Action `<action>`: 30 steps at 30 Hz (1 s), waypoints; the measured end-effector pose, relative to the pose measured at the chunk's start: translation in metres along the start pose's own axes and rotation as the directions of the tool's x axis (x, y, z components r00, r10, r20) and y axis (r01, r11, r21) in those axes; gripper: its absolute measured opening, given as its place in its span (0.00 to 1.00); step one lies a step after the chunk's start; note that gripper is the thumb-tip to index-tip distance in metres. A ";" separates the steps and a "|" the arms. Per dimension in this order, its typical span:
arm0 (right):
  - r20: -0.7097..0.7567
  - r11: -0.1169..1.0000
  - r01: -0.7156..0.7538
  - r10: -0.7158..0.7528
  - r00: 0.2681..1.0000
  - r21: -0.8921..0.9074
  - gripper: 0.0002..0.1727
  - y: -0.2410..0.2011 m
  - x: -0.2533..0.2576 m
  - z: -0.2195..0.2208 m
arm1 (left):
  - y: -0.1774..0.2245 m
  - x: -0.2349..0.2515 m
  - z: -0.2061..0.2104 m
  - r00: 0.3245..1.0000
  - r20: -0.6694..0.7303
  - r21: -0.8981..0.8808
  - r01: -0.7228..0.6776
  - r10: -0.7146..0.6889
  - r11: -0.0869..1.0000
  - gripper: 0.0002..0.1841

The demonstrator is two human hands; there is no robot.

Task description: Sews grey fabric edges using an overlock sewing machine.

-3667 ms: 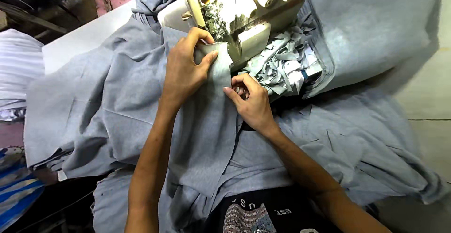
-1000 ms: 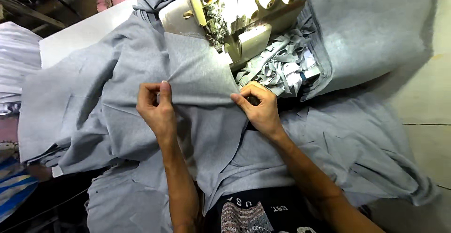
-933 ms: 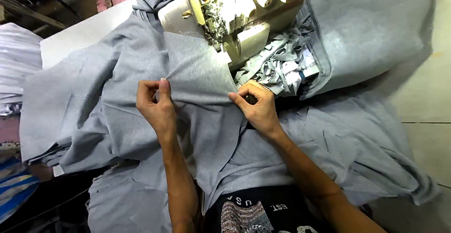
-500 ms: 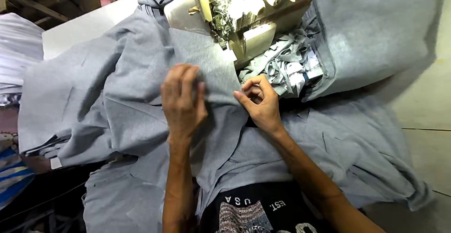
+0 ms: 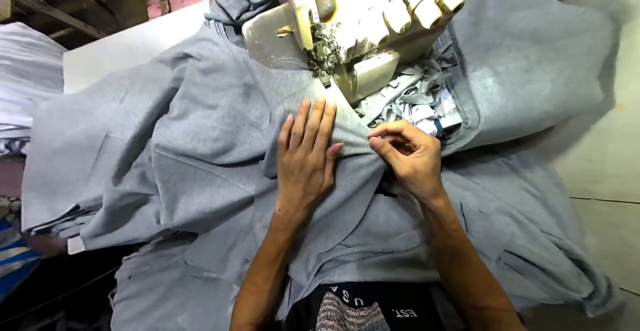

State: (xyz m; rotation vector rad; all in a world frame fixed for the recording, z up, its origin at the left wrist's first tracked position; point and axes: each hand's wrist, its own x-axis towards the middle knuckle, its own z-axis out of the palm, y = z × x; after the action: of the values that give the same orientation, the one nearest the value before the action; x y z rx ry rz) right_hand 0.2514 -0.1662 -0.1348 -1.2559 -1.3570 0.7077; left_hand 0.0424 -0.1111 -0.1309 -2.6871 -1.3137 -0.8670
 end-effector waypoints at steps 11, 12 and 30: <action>-0.055 0.997 0.000 0.004 0.998 0.076 0.07 0.016 -0.008 0.014 | -0.007 -0.001 0.001 0.999 -0.022 -0.025 0.023 -0.023 0.999 0.31; -0.059 0.997 0.002 0.003 0.998 0.080 0.07 0.017 -0.009 0.015 | -0.007 -0.001 0.001 1.000 -0.022 -0.024 0.022 -0.022 0.999 0.31; -0.059 0.988 0.067 -0.059 0.996 0.140 0.07 0.012 0.015 0.028 | -0.034 0.018 -0.001 1.000 -0.009 0.003 -0.008 0.008 1.000 0.32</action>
State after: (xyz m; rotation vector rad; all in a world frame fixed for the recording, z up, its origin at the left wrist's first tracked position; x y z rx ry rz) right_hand 0.2303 -0.1423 -0.1475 -1.1070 -1.2736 0.7080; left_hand 0.0256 -0.0770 -0.1281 -2.6809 -1.3007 -0.8755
